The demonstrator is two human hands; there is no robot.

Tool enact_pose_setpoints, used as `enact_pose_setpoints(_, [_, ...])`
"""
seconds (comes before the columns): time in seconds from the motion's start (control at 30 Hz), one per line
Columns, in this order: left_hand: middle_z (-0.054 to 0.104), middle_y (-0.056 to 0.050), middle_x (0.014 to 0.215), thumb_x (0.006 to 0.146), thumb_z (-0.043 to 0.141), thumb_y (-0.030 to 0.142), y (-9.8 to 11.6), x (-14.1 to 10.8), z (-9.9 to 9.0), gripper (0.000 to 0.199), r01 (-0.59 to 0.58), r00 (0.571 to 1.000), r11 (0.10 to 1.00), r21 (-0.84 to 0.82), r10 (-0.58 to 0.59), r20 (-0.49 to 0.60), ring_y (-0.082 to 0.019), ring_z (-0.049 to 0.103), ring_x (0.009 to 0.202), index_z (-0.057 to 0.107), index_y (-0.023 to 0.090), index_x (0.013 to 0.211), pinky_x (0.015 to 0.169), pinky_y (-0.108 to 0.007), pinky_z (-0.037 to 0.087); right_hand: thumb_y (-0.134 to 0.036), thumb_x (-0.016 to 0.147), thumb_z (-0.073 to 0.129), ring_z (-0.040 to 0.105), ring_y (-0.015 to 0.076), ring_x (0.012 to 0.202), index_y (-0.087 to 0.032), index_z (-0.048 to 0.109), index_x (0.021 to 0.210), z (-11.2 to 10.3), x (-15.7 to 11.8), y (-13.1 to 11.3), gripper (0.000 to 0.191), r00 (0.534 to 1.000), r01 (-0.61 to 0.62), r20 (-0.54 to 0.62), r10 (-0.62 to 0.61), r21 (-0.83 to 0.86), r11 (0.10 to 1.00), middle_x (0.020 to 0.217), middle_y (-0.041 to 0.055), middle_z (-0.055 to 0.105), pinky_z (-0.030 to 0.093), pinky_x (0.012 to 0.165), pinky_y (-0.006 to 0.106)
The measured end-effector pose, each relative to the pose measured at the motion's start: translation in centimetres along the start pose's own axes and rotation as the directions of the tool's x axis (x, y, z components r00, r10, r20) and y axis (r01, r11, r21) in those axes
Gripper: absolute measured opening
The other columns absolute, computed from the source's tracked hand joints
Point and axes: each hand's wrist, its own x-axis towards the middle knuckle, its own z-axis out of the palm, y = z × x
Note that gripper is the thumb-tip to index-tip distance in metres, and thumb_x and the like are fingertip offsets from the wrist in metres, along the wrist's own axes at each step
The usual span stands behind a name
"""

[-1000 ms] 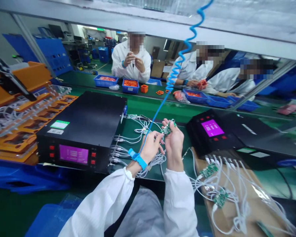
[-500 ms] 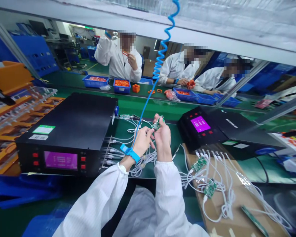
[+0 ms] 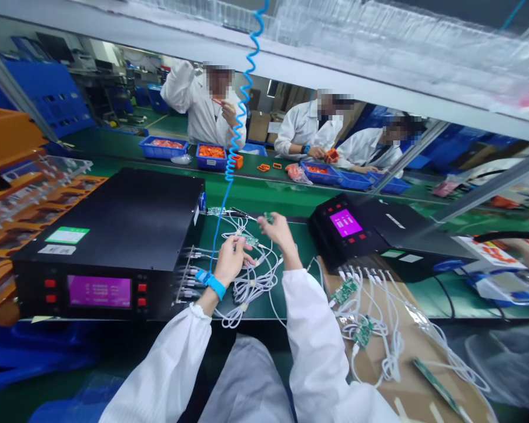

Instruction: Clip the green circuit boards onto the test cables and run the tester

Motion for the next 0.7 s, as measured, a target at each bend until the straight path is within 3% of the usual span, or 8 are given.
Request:
enact_pose_setpoints(0.07, [0.069, -0.003, 0.084, 0.104, 0.046, 0.024, 0.0, 0.2, 0.4, 0.011, 0.029, 0.999, 0.996, -0.081, -0.031, -0.018, -0.013, 0.069, 0.05, 0.048, 0.015, 0.099, 0.047, -0.022, 0.05, -0.022, 0.088, 0.071, 0.074, 0.0218, 0.09, -0.017, 0.069, 0.094, 1.4, -0.8, 0.3, 0.009, 0.994, 0.045, 0.11, -0.006, -0.35, 0.936, 0.098, 0.0122, 0.078, 0.054, 0.078, 0.029])
enact_pose_setpoints(0.13, [0.069, -0.003, 0.083, 0.104, 0.049, 0.023, 0.3, 0.3, 0.5, 0.008, 0.057, 0.998, 0.99, -0.127, -0.062, -0.032, -0.014, 0.07, 0.053, 0.048, 0.015, 0.101, 0.051, -0.023, 0.053, -0.015, 0.084, 0.071, 0.073, 0.0222, 0.096, -0.019, 0.071, 0.095, 2.6, -1.3, 0.5, 0.012, 0.983, 0.1, 0.183, -0.013, -0.476, 0.874, 0.101, 0.0106, 0.079, 0.051, 0.081, 0.028])
enact_pose_setpoints(0.3, [0.073, -0.006, 0.08, 0.102, 0.051, 0.018, 2.6, -0.6, 0.2, 0.006, 0.094, 0.996, 0.978, -0.188, -0.092, 0.02, -0.015, 0.071, 0.054, 0.05, 0.013, 0.104, 0.052, -0.023, 0.052, -0.014, 0.084, 0.072, 0.071, 0.0215, 0.096, -0.02, 0.074, 0.095, 3.8, -1.9, 0.7, 0.013, 0.951, 0.194, 0.305, -0.042, -0.488, 0.851, 0.103, 0.0088, 0.079, 0.047, 0.079, 0.026])
enact_pose_setpoints(0.4, [0.075, -0.009, 0.082, 0.102, 0.054, 0.018, 4.2, -1.1, 0.2, 0.006, 0.078, 0.994, 0.975, -0.209, -0.06, 0.09, -0.015, 0.072, 0.057, 0.052, 0.012, 0.103, 0.054, -0.023, 0.053, -0.021, 0.09, 0.069, 0.071, 0.0209, 0.095, -0.02, 0.075, 0.097, 3.9, -1.9, 0.9, 0.01, 0.943, 0.219, 0.329, -0.053, -0.493, 0.842, 0.104, 0.0093, 0.078, 0.045, 0.076, 0.025])
enact_pose_setpoints(0.47, [0.076, -0.01, 0.085, 0.102, 0.054, 0.019, 4.8, -0.9, 0.2, 0.006, 0.045, 0.997, 0.976, -0.214, -0.029, 0.078, -0.014, 0.072, 0.059, 0.054, 0.012, 0.102, 0.057, -0.023, 0.054, -0.022, 0.091, 0.067, 0.07, 0.0204, 0.094, -0.019, 0.075, 0.097, 3.8, -1.9, 1.0, 0.01, 0.945, 0.213, 0.324, -0.048, -0.498, 0.84, 0.103, 0.0093, 0.077, 0.044, 0.075, 0.025])
enact_pose_setpoints(0.6, [0.076, -0.011, 0.091, 0.101, 0.053, 0.018, 3.8, 0.1, -0.2, 0.005, 0.061, 0.998, 0.991, -0.12, -0.06, 0.01, -0.013, 0.07, 0.056, 0.053, 0.014, 0.099, 0.051, -0.022, 0.051, -0.015, 0.089, 0.068, 0.069, 0.0217, 0.099, -0.019, 0.076, 0.102, 3.1, -2.1, 0.8, 0.016, 0.959, 0.195, 0.277, -0.058, -0.498, 0.845, 0.11, 0.0109, 0.075, 0.045, 0.079, 0.026])
enact_pose_setpoints(0.7, [0.075, -0.009, 0.08, 0.101, 0.055, 0.024, 1.8, 0.8, -0.6, 0.011, 0.108, 0.993, 0.991, 0.074, -0.111, 0.042, -0.015, 0.067, 0.049, 0.054, 0.015, 0.098, 0.045, -0.023, 0.047, -0.017, 0.092, 0.067, 0.067, 0.0228, 0.104, -0.02, 0.075, 0.107, 1.8, -2.8, 0.5, 0.018, 0.967, 0.204, 0.232, -0.102, -0.476, 0.856, 0.115, 0.0116, 0.071, 0.047, 0.086, 0.029])
